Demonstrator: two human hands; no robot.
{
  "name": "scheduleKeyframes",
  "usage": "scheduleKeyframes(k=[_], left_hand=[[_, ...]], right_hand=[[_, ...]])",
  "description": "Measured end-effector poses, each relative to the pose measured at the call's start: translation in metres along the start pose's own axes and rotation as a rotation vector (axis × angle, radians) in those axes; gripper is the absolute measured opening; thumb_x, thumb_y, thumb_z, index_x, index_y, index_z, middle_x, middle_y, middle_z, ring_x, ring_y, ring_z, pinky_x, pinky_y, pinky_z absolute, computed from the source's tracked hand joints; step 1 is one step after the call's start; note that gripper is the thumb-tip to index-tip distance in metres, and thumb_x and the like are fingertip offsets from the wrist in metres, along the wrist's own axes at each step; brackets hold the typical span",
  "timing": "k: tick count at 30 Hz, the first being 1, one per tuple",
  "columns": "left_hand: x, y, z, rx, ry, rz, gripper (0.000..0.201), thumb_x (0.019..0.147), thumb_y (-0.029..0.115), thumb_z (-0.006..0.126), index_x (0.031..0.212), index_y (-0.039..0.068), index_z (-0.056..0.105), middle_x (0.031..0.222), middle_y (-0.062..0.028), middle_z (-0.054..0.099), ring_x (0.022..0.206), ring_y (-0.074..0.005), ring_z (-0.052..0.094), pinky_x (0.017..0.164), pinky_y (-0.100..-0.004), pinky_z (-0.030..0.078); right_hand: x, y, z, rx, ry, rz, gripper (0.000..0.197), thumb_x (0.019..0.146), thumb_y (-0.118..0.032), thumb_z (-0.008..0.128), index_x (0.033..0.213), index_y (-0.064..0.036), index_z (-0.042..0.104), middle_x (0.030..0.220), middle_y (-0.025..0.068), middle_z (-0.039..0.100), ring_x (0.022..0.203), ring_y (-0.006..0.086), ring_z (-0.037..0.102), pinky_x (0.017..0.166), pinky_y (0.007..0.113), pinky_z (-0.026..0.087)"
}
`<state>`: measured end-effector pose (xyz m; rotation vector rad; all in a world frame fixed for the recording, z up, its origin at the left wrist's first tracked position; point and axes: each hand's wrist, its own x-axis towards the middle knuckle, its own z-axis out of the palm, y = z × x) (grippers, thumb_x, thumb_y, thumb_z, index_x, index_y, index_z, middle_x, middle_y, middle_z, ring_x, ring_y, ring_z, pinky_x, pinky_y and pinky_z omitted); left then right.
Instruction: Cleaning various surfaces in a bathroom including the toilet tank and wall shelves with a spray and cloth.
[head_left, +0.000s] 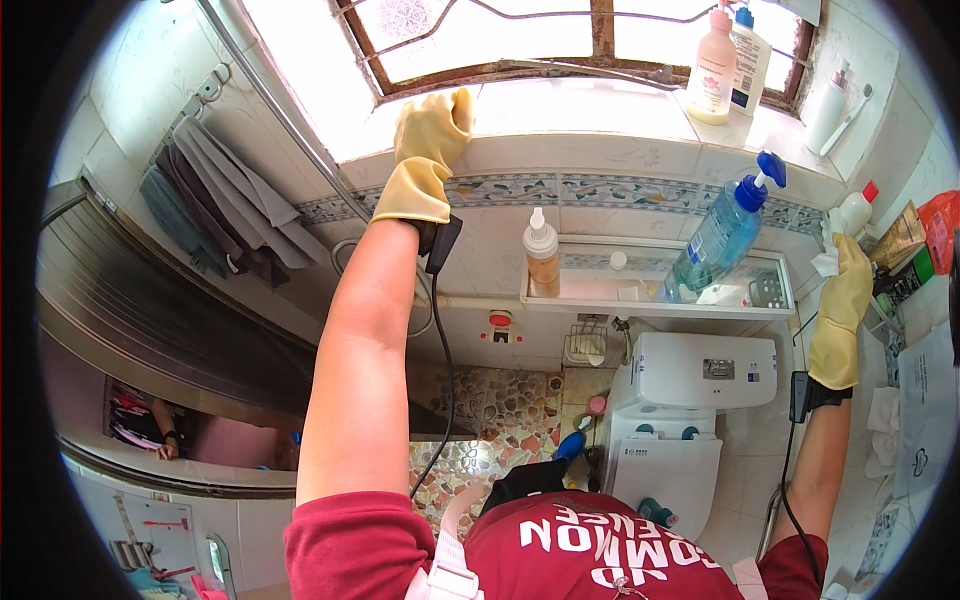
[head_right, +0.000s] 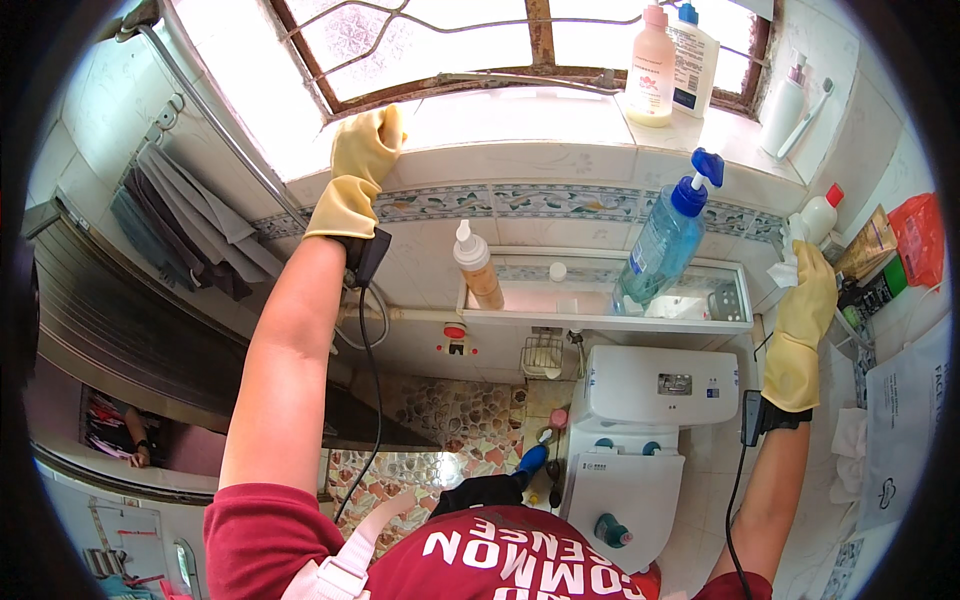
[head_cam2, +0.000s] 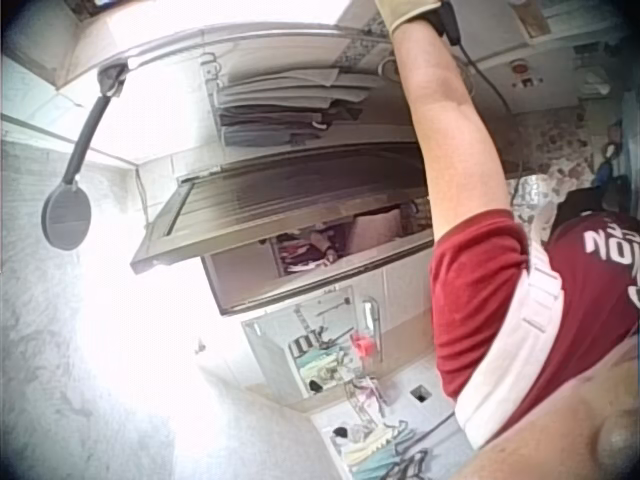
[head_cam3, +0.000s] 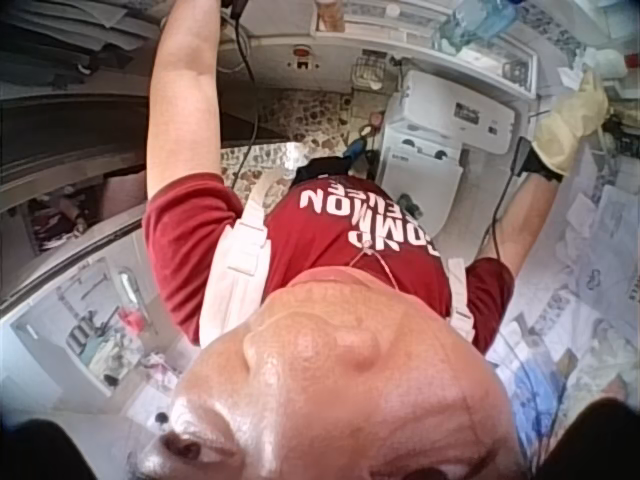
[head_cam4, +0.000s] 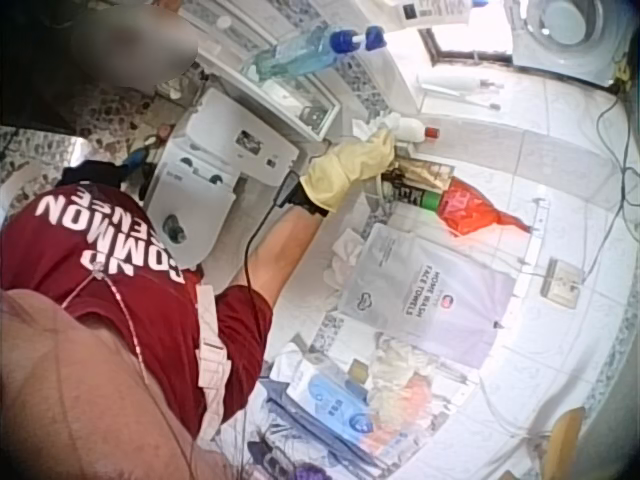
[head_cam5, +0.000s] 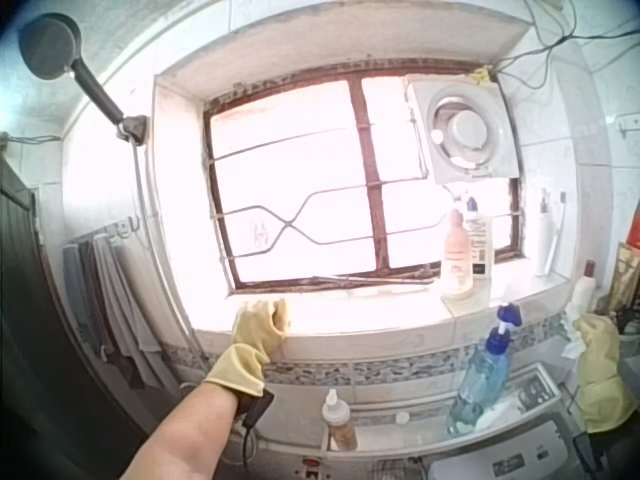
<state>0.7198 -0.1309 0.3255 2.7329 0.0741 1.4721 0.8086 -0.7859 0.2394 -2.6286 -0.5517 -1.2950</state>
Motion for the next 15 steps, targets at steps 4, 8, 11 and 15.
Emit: scheduleKeyframes(k=[4,8,11,15], left_hand=[[-0.001,-0.004,0.001,0.014,0.026,0.001,0.042,0.101,0.031,0.055,0.071,0.008,0.072,0.071,-0.0145,0.071,0.071,-0.0365,0.068,0.075,-0.0463,0.053],[-0.001,0.000,0.002,0.003,0.010,-0.023,0.042,0.101,0.031,0.055,0.071,0.007,0.072,0.071,-0.0139,0.071,0.071,-0.0357,0.068,0.075,-0.0459,0.053],[-0.001,-0.001,-0.001,0.016,0.001,-0.040,0.042,0.101,0.030,0.055,0.071,0.007,0.072,0.071,-0.0138,0.071,0.071,-0.0355,0.068,0.075,-0.0462,0.053],[-0.001,-0.001,0.000,-0.016,0.001,-0.004,0.042,0.101,0.031,0.055,0.071,0.008,0.072,0.071,-0.0140,0.071,0.071,-0.0357,0.068,0.075,-0.0465,0.053]], right_hand=[[0.002,-0.013,-0.003,-0.085,0.021,0.009,0.040,0.083,0.008,0.052,0.117,-0.0024,0.069,0.117,0.0169,0.072,0.106,0.0381,0.066,0.094,0.043,0.052],[0.001,-0.010,-0.005,-0.071,0.015,0.004,0.040,0.083,0.009,0.052,0.118,-0.0027,0.070,0.118,0.0167,0.072,0.107,0.0376,0.066,0.095,0.042,0.052],[0.001,-0.014,-0.004,-0.066,0.014,0.025,0.041,0.082,0.009,0.054,0.118,-0.0026,0.070,0.118,0.0167,0.072,0.108,0.0372,0.066,0.096,0.042,0.052],[0.001,-0.014,-0.005,-0.087,0.044,0.005,0.042,0.082,0.008,0.054,0.119,-0.0025,0.070,0.119,0.0171,0.072,0.108,0.0373,0.066,0.096,0.042,0.051]])
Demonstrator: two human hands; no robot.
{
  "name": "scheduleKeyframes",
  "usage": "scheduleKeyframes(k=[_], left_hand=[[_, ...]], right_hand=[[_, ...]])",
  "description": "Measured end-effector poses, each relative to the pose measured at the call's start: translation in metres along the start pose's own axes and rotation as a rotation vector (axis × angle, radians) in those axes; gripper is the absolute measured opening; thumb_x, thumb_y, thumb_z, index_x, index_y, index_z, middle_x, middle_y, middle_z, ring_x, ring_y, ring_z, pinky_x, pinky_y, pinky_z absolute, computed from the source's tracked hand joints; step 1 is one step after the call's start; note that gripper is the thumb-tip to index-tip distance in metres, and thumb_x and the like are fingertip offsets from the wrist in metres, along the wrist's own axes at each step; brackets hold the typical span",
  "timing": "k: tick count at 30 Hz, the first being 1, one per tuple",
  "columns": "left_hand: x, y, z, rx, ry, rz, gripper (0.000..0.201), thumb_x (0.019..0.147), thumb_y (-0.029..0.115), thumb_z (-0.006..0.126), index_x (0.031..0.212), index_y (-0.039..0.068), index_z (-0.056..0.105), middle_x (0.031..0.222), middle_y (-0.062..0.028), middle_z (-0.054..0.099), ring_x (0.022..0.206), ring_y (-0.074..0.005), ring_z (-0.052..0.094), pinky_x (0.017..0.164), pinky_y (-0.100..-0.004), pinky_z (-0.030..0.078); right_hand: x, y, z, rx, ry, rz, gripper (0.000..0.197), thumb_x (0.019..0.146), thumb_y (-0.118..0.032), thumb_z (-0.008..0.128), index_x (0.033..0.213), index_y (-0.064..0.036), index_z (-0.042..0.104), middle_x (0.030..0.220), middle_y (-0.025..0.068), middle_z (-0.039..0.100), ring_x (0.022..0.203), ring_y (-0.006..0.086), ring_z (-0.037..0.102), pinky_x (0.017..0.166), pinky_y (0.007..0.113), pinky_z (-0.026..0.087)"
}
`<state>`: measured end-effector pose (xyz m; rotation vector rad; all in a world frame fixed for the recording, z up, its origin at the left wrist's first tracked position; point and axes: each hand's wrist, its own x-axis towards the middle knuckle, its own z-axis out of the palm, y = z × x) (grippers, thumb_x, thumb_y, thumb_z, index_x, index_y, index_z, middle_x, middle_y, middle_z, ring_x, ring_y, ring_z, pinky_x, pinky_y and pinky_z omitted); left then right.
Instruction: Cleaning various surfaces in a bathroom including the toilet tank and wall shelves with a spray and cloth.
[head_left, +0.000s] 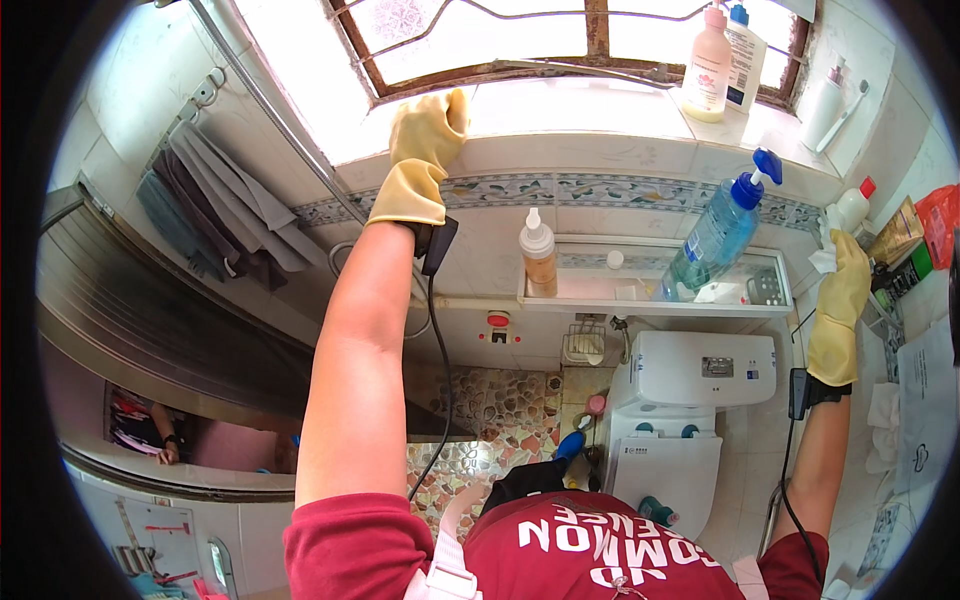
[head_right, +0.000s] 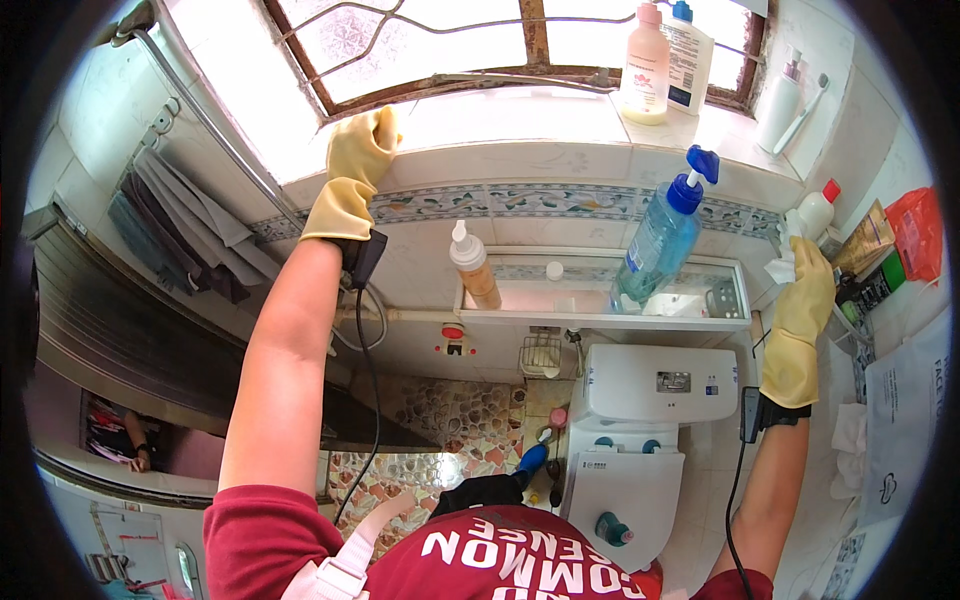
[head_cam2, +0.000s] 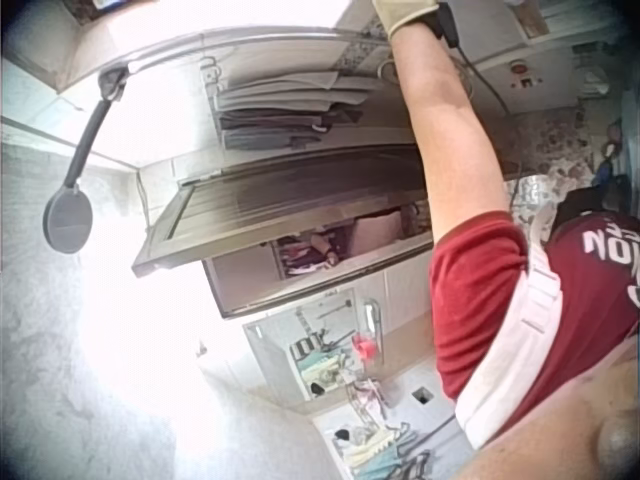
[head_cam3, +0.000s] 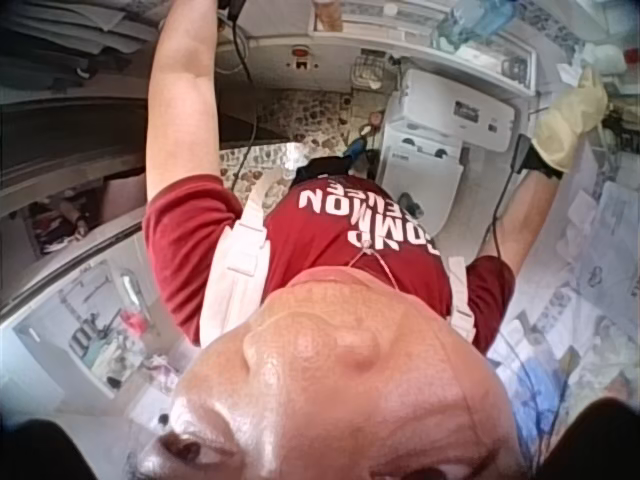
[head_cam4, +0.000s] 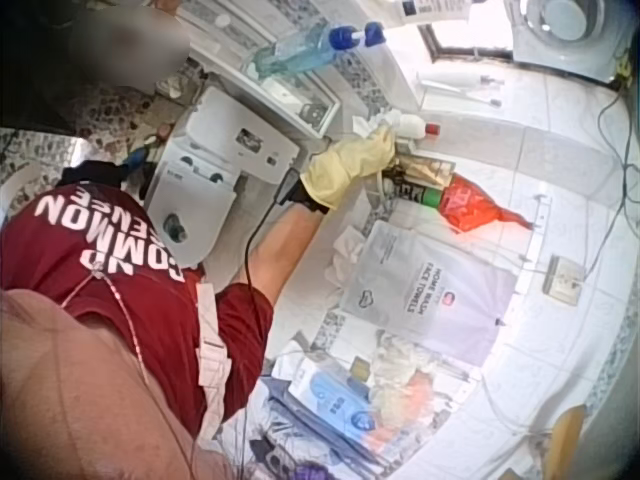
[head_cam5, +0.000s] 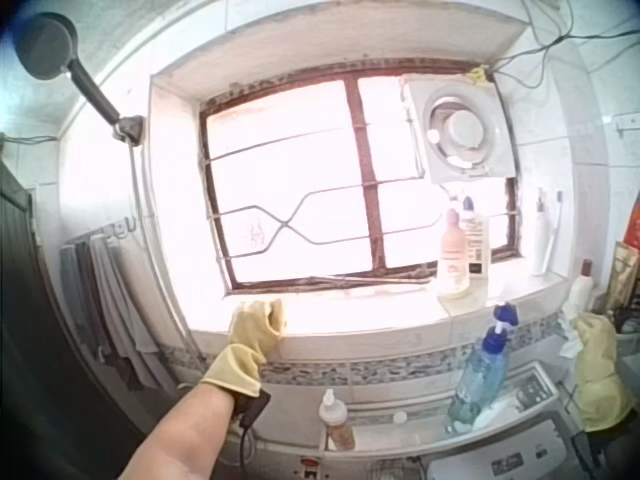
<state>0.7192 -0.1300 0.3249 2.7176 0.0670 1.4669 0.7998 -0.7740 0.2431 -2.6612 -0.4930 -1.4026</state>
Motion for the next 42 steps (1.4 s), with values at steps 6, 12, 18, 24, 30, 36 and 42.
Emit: scheduleKeyframes(k=[6,12,18,24,30,36,42], left_hand=[[0.001,0.003,0.000,-0.021,0.054,0.010,0.047,0.099,0.034,0.055,0.065,0.003,0.069,0.069,-0.0198,0.069,0.067,-0.0404,0.068,0.074,-0.0493,0.055],[0.000,0.004,0.001,-0.040,0.056,-0.006,0.047,0.098,0.034,0.056,0.065,0.004,0.069,0.069,-0.0197,0.069,0.067,-0.0404,0.068,0.074,-0.0494,0.055],[0.001,0.000,-0.003,-0.055,0.036,-0.008,0.041,0.099,0.033,0.057,0.070,0.006,0.071,0.069,-0.0191,0.069,0.067,-0.0405,0.067,0.074,-0.0495,0.055],[-0.001,0.001,-0.003,-0.010,0.018,0.016,0.034,0.098,0.027,0.056,0.073,0.008,0.068,0.071,-0.0113,0.071,0.069,-0.0355,0.067,0.071,-0.0466,0.052],[-0.001,0.009,-0.005,-0.003,0.019,0.005,0.039,0.101,0.029,0.056,0.073,0.007,0.072,0.071,-0.0122,0.072,0.071,-0.0344,0.068,0.073,-0.0454,0.053],[-0.001,0.009,-0.009,-0.026,-0.010,-0.040,0.041,0.101,0.030,0.057,0.071,0.006,0.071,0.070,-0.0121,0.072,0.071,-0.0343,0.068,0.074,-0.0448,0.053],[0.001,0.015,-0.011,-0.016,-0.020,-0.015,0.040,0.100,0.031,0.058,0.072,0.005,0.071,0.070,-0.0115,0.072,0.070,-0.0334,0.069,0.072,-0.0444,0.054]], right_hand=[[0.001,0.003,0.001,0.017,-0.034,0.012,0.042,0.082,0.008,0.054,0.119,-0.0023,0.070,0.119,0.0173,0.072,0.108,0.0378,0.066,0.096,0.042,0.051],[-0.002,0.008,0.005,0.024,0.000,0.007,0.042,0.081,0.009,0.053,0.118,-0.0018,0.070,0.120,0.0173,0.071,0.109,0.0378,0.066,0.096,0.042,0.052],[-0.003,0.006,0.006,0.045,-0.028,0.018,0.044,0.080,0.009,0.054,0.119,-0.0021,0.071,0.121,0.0171,0.071,0.111,0.0375,0.066,0.097,0.042,0.051],[-0.002,0.003,0.004,0.024,-0.032,0.018,0.044,0.080,0.009,0.053,0.119,-0.0026,0.071,0.121,0.0168,0.071,0.111,0.0373,0.066,0.098,0.042,0.051],[-0.004,0.003,-0.002,0.008,-0.034,0.020,0.044,0.080,0.008,0.053,0.119,-0.0031,0.071,0.122,0.0164,0.071,0.112,0.0370,0.065,0.098,0.042,0.051],[-0.006,0.001,-0.001,0.004,-0.043,0.026,0.045,0.080,0.008,0.053,0.119,-0.0035,0.071,0.122,0.0160,0.071,0.113,0.0367,0.065,0.098,0.042,0.051],[-0.006,0.000,-0.002,-0.011,-0.043,0.037,0.045,0.080,0.007,0.053,0.120,-0.0040,0.072,0.122,0.0157,0.071,0.113,0.0364,0.065,0.099,0.042,0.051]])
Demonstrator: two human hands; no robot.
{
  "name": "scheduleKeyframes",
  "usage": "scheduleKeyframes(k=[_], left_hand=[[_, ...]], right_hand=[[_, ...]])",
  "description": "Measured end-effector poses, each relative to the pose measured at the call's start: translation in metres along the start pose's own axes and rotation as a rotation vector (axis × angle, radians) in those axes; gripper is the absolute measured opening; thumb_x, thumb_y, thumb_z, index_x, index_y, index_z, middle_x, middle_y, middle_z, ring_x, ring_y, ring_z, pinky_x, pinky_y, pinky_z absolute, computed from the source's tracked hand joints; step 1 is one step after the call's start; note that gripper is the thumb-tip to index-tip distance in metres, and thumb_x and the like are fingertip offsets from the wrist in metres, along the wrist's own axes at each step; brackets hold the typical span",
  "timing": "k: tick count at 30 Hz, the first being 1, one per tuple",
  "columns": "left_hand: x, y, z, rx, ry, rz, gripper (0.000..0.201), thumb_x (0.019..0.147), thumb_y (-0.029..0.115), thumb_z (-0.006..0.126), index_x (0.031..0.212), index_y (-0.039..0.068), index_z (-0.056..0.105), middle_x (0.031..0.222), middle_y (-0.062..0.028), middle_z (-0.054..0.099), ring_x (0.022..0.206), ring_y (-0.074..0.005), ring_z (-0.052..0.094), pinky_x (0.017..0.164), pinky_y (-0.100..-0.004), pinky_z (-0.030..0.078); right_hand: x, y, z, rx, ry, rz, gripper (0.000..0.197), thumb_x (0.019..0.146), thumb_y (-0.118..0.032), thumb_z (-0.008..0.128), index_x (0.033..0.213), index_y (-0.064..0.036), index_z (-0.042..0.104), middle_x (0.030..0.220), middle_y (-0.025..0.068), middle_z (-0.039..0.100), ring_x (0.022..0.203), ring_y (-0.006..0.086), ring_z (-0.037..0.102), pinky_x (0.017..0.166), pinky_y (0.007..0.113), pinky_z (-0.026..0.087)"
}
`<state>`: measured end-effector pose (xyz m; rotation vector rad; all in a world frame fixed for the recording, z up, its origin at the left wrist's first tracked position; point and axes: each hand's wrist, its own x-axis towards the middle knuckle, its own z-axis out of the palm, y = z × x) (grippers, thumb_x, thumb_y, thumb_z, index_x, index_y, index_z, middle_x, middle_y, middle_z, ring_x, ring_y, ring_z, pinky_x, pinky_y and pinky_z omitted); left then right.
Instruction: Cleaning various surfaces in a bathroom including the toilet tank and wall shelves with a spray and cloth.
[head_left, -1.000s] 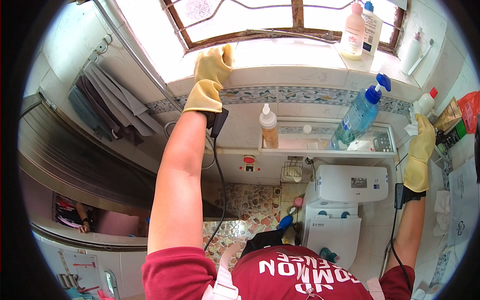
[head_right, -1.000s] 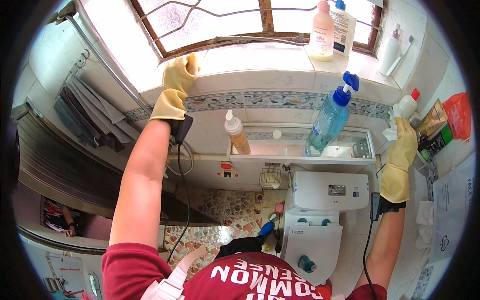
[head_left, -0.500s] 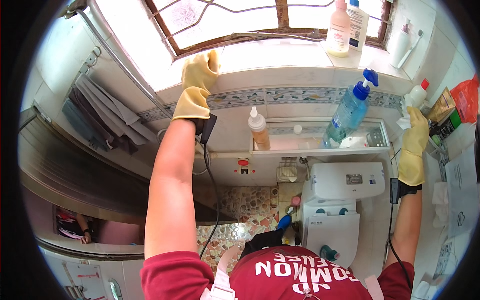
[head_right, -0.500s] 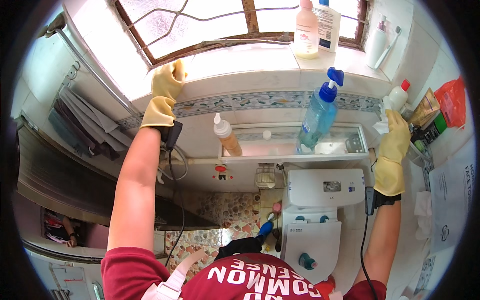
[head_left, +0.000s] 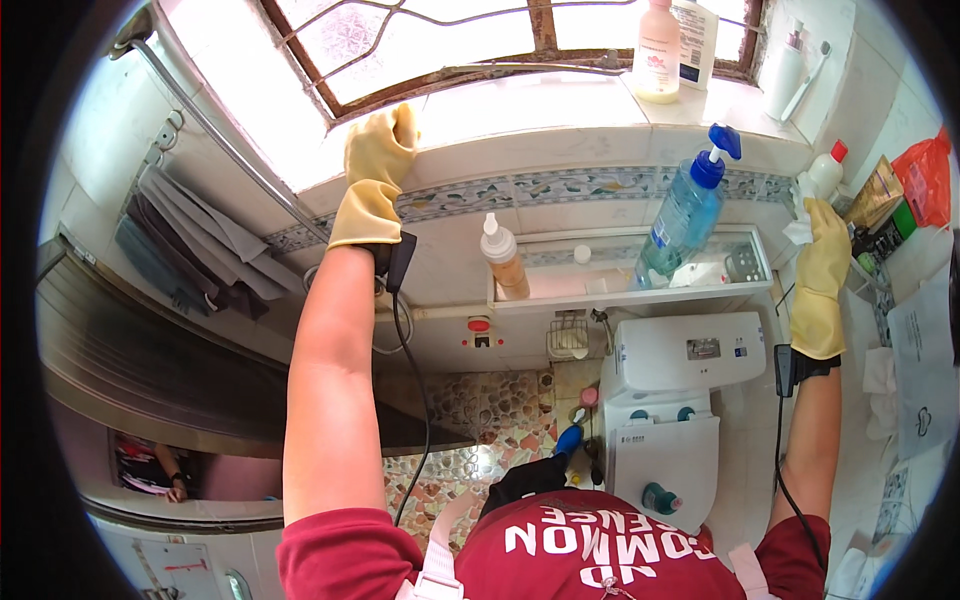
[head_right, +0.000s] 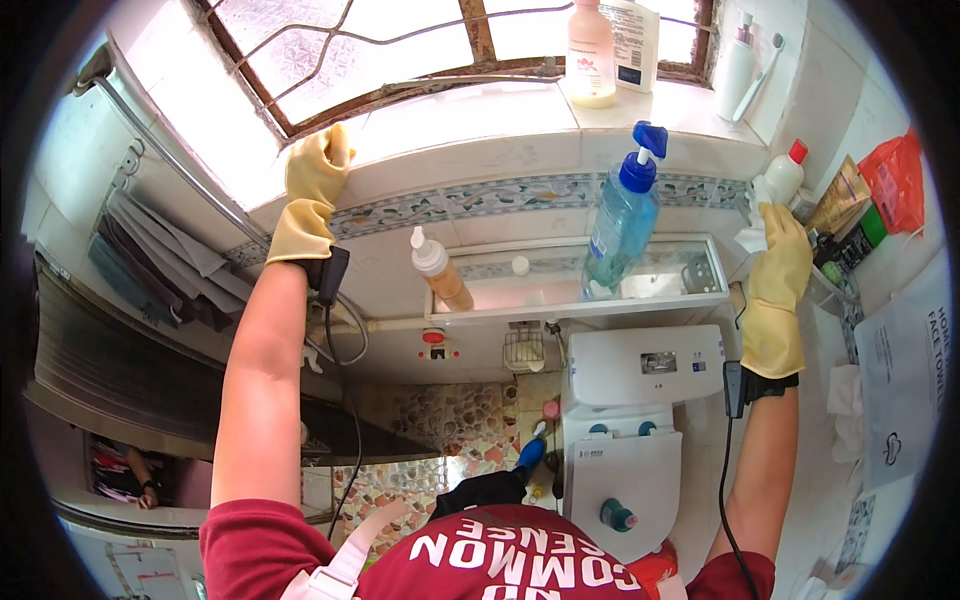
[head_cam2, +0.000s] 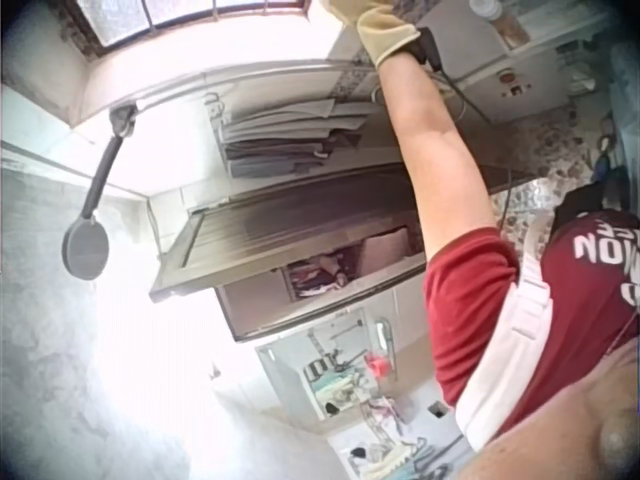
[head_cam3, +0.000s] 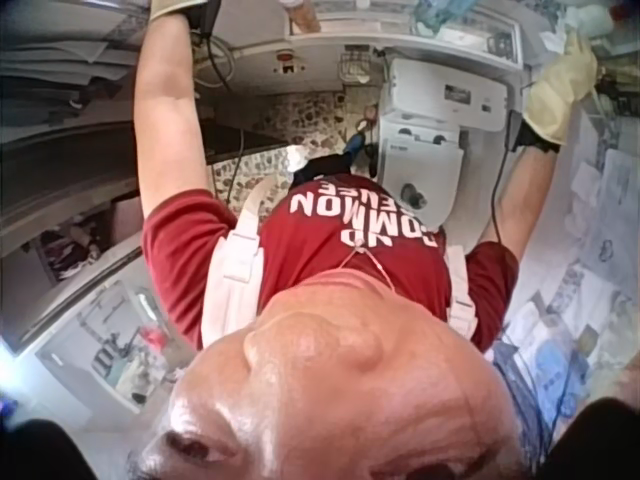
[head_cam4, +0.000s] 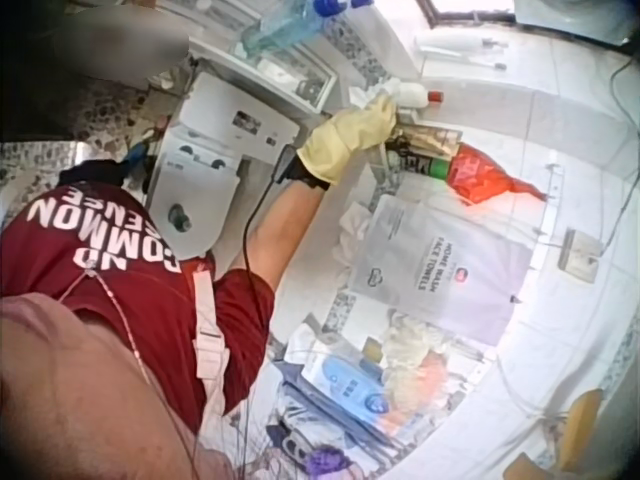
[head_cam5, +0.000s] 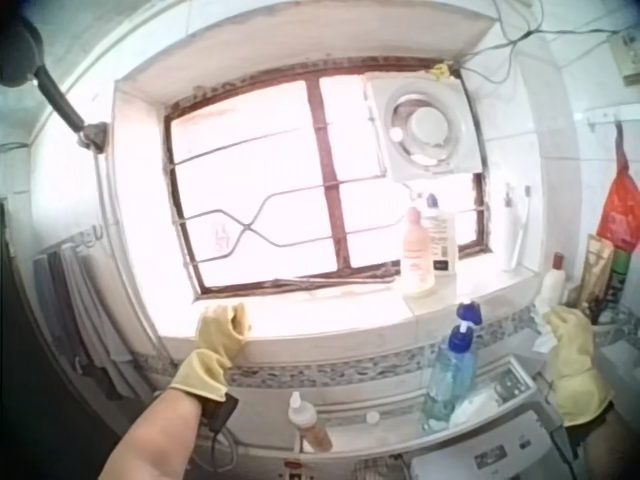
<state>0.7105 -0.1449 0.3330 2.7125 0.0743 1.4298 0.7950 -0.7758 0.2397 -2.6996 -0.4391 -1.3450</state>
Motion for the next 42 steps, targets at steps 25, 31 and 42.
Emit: scheduleKeyframes(k=[25,31,42], left_hand=[[0.000,-0.023,0.004,-0.012,0.091,0.143,0.025,0.094,0.017,0.069,0.076,0.001,0.065,0.072,-0.0175,0.067,0.066,-0.0361,0.063,0.066,-0.0450,0.051],[-0.006,-0.034,0.009,-0.097,-0.056,-0.138,0.041,0.101,0.040,0.062,0.088,0.003,0.076,0.088,-0.0131,0.075,0.084,-0.0293,0.068,0.081,-0.0410,0.052],[-0.008,-0.032,0.007,-0.156,-0.114,-0.126,0.032,0.103,0.032,0.065,0.096,0.002,0.074,0.092,-0.0127,0.074,0.087,-0.0275,0.067,0.080,-0.0400,0.052]], right_hand=[[0.014,-0.026,-0.024,-0.045,-0.110,0.106,0.056,0.069,0.008,0.058,0.121,-0.0080,0.071,0.124,0.0175,0.070,0.116,0.0369,0.064,0.101,0.043,0.051],[0.014,-0.026,-0.022,-0.086,-0.121,0.076,0.046,0.075,0.006,0.057,0.115,-0.0092,0.073,0.120,0.0132,0.071,0.108,0.0356,0.066,0.092,0.043,0.054],[0.052,-0.036,-0.030,-0.048,0.027,-0.154,0.032,0.077,-0.004,0.068,0.108,-0.0098,0.075,0.108,0.0105,0.072,0.095,0.0317,0.068,0.077,0.037,0.055]])
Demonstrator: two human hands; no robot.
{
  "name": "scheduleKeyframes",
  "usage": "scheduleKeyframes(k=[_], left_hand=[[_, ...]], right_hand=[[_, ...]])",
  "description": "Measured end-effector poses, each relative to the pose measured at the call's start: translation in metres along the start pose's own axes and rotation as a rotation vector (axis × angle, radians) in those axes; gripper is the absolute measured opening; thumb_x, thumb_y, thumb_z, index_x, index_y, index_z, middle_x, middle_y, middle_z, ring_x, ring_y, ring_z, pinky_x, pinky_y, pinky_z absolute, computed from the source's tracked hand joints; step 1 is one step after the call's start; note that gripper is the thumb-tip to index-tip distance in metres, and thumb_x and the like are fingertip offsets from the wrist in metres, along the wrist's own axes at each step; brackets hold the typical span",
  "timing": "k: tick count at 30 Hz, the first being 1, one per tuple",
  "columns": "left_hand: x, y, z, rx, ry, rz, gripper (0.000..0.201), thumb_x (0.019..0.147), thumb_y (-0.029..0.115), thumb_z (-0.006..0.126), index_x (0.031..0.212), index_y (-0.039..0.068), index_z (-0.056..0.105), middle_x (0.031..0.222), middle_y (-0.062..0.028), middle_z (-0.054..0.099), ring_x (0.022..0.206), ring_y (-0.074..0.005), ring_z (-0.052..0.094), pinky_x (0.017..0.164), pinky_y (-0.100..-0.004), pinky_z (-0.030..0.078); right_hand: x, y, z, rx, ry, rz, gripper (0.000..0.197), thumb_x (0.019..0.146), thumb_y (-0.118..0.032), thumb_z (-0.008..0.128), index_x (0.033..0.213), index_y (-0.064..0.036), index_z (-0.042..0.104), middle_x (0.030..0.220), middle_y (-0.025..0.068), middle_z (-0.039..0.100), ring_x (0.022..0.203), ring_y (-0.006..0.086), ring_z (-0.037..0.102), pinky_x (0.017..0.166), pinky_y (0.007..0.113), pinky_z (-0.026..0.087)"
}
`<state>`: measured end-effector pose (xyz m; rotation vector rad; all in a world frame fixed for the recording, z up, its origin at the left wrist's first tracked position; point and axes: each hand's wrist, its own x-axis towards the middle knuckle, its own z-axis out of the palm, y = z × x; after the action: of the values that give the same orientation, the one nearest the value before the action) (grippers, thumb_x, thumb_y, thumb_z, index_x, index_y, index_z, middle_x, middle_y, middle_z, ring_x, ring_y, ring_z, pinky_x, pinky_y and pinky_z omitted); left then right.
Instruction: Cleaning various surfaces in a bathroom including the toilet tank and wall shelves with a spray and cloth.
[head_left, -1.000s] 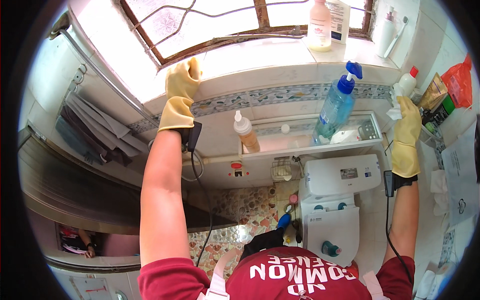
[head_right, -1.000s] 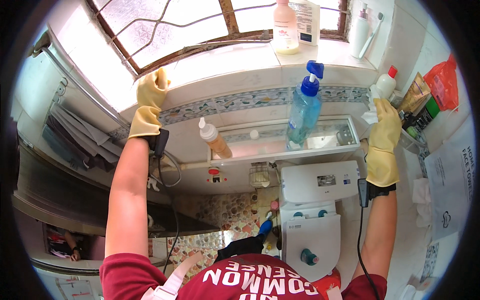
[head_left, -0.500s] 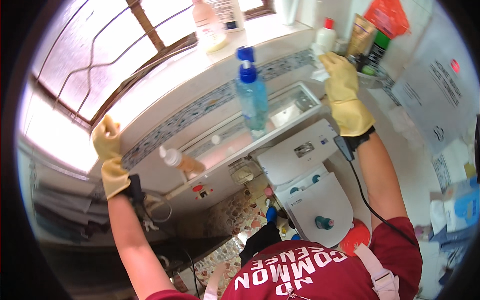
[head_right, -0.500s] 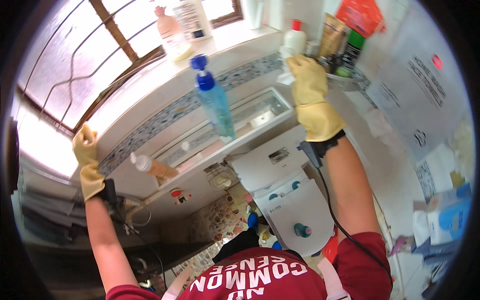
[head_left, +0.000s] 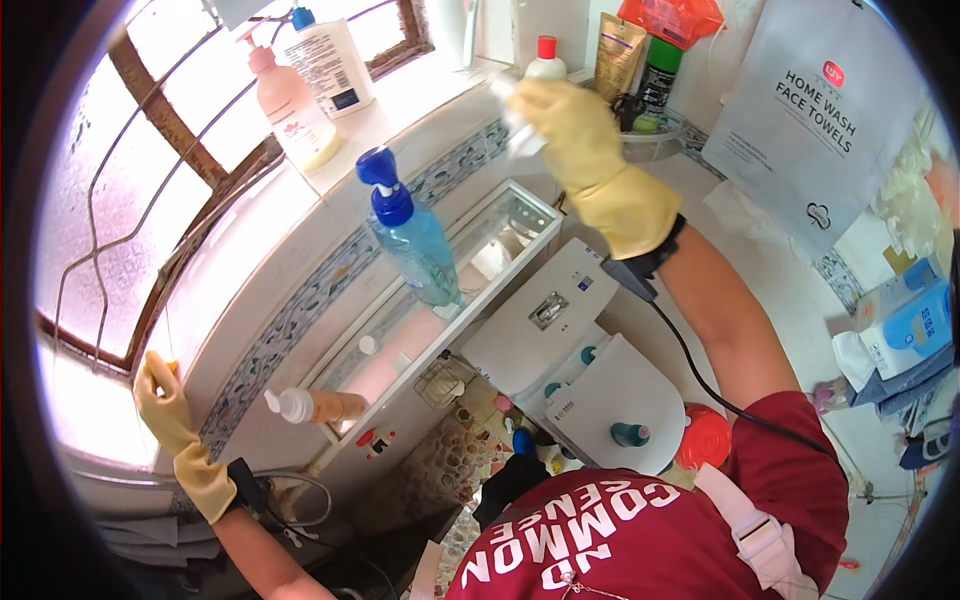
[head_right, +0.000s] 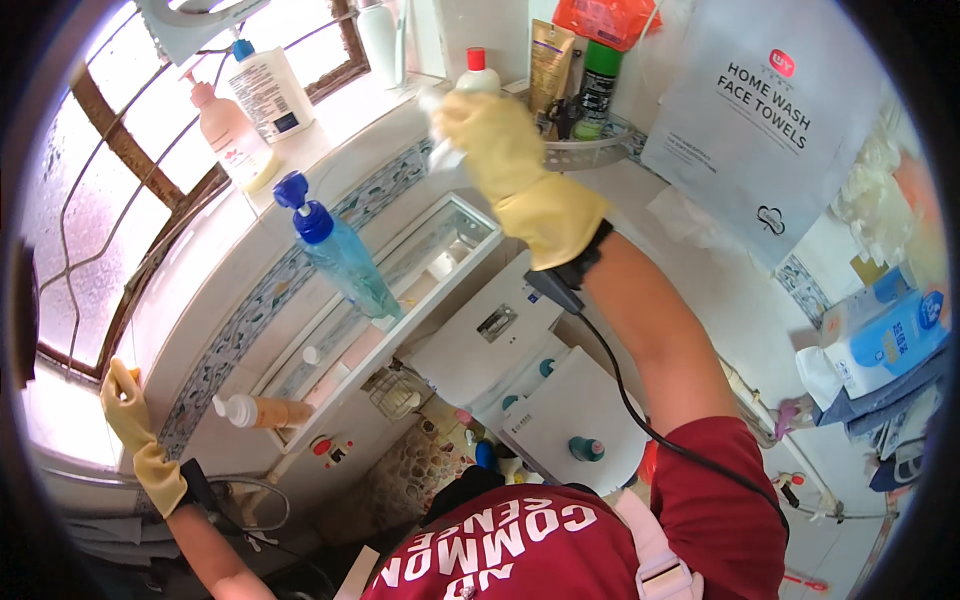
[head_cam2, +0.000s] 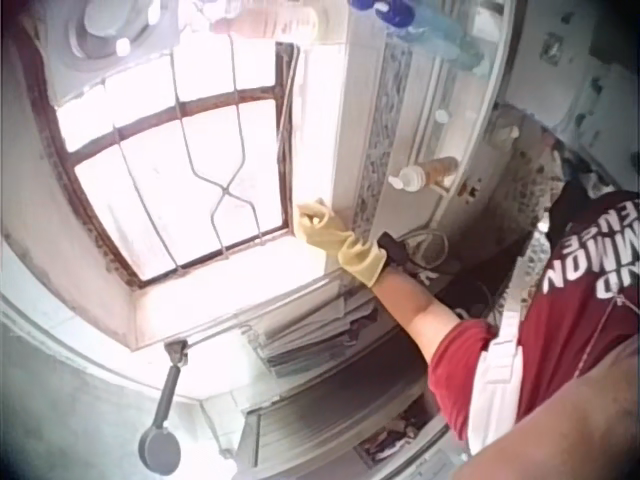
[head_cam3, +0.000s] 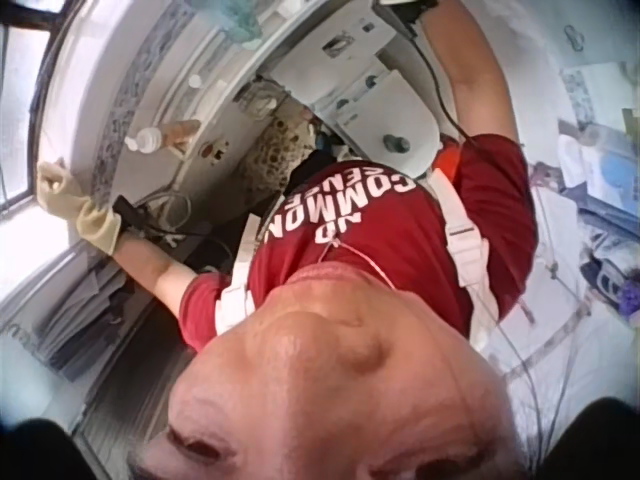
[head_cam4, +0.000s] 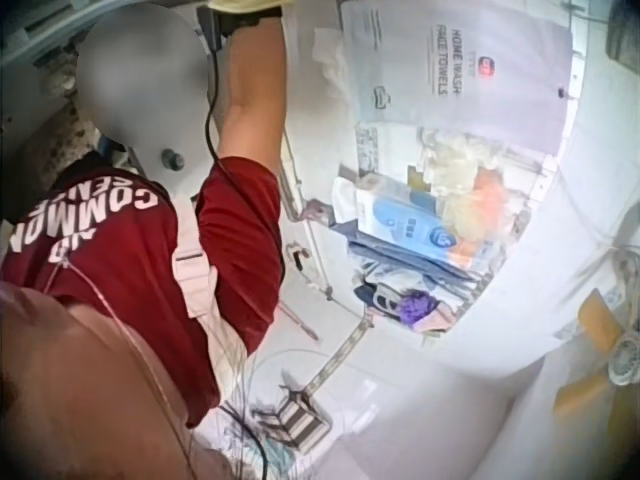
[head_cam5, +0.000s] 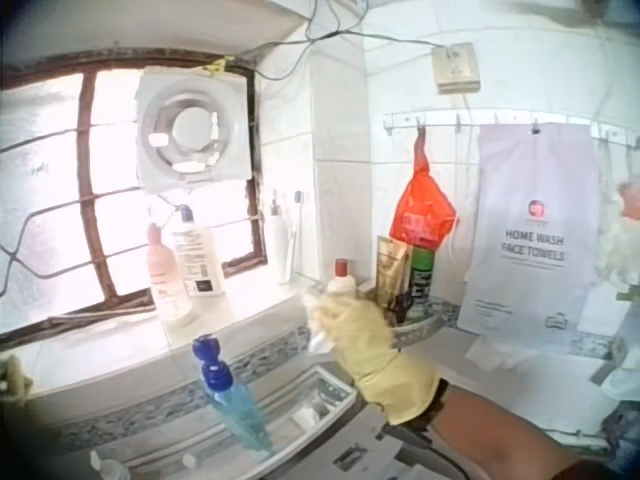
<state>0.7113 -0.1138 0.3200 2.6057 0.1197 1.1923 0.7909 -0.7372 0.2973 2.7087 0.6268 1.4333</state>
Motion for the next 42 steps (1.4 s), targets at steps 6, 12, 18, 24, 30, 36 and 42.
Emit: scheduleKeyframes(k=[6,12,18,24,30,36,42], left_hand=[[0.002,0.009,-0.008,0.047,-0.006,-0.011,0.034,0.103,0.032,0.063,0.097,0.000,0.074,0.091,-0.0143,0.073,0.086,-0.0295,0.066,0.080,-0.0404,0.052],[-0.003,-0.006,-0.001,0.051,-0.036,-0.043,0.037,0.105,0.033,0.062,0.098,-0.001,0.074,0.092,-0.0147,0.073,0.089,-0.0292,0.065,0.081,-0.0400,0.050],[-0.001,0.000,0.003,0.045,0.029,0.051,0.032,0.104,0.028,0.063,0.099,-0.002,0.073,0.094,-0.0143,0.073,0.088,-0.0287,0.063,0.081,-0.0402,0.050],[-0.002,0.004,-0.010,0.017,0.013,-0.046,0.028,0.104,0.024,0.064,0.094,-0.001,0.071,0.088,-0.0133,0.070,0.085,-0.0307,0.060,0.078,-0.0426,0.048],[-0.004,0.003,0.006,0.022,0.006,0.029,0.028,0.104,0.025,0.064,0.097,-0.001,0.070,0.090,-0.0143,0.071,0.085,-0.0311,0.060,0.077,-0.0422,0.048],[0.027,-0.005,-0.033,-0.323,-0.395,-0.259,0.030,0.104,0.026,0.064,0.102,-0.003,0.072,0.099,-0.0132,0.074,0.091,-0.0257,0.066,0.082,-0.0383,0.050],[0.042,0.187,-0.104,-0.057,-0.213,0.511,0.033,0.104,0.024,0.064,0.128,0.002,0.069,0.118,-0.0170,0.072,0.112,-0.0248,0.069,0.097,-0.0319,0.051]], right_hand=[[0.000,-0.032,0.045,-0.531,-0.577,-0.178,0.032,0.082,-0.010,0.066,0.111,-0.0010,0.072,0.100,0.0100,0.074,0.093,0.0233,0.070,0.069,0.039,0.054],[-0.024,-0.034,0.024,-0.406,-0.627,-0.017,0.026,0.086,-0.010,0.065,0.108,-0.0008,0.076,0.094,0.0073,0.076,0.089,0.0287,0.073,0.070,0.042,0.054],[-0.023,-0.028,0.036,-0.484,-0.597,-0.010,0.021,0.085,-0.010,0.066,0.103,-0.0056,0.076,0.093,0.0081,0.075,0.087,0.0274,0.073,0.069,0.043,0.053],[0.000,-0.044,0.064,-0.454,-0.526,0.008,0.024,0.082,-0.008,0.066,0.104,0.0005,0.070,0.085,0.0115,0.074,0.079,0.0263,0.074,0.065,0.042,0.055],[-0.034,-0.019,0.034,-0.423,-0.517,-0.008,0.027,0.080,-0.005,0.065,0.105,0.0023,0.069,0.082,0.0133,0.073,0.077,0.0274,0.073,0.064,0.042,0.055],[-0.063,-0.031,-0.038,-0.158,-0.344,-0.116,0.030,0.076,-0.006,0.069,0.106,-0.0045,0.068,0.086,0.0040,0.070,0.078,0.0235,0.071,0.070,0.039,0.055],[-0.096,-0.029,-0.074,0.286,-0.349,0.012,0.041,0.077,-0.006,0.064,0.118,-0.0028,0.068,0.099,0.0095,0.070,0.083,0.0324,0.066,0.073,0.041,0.054]])
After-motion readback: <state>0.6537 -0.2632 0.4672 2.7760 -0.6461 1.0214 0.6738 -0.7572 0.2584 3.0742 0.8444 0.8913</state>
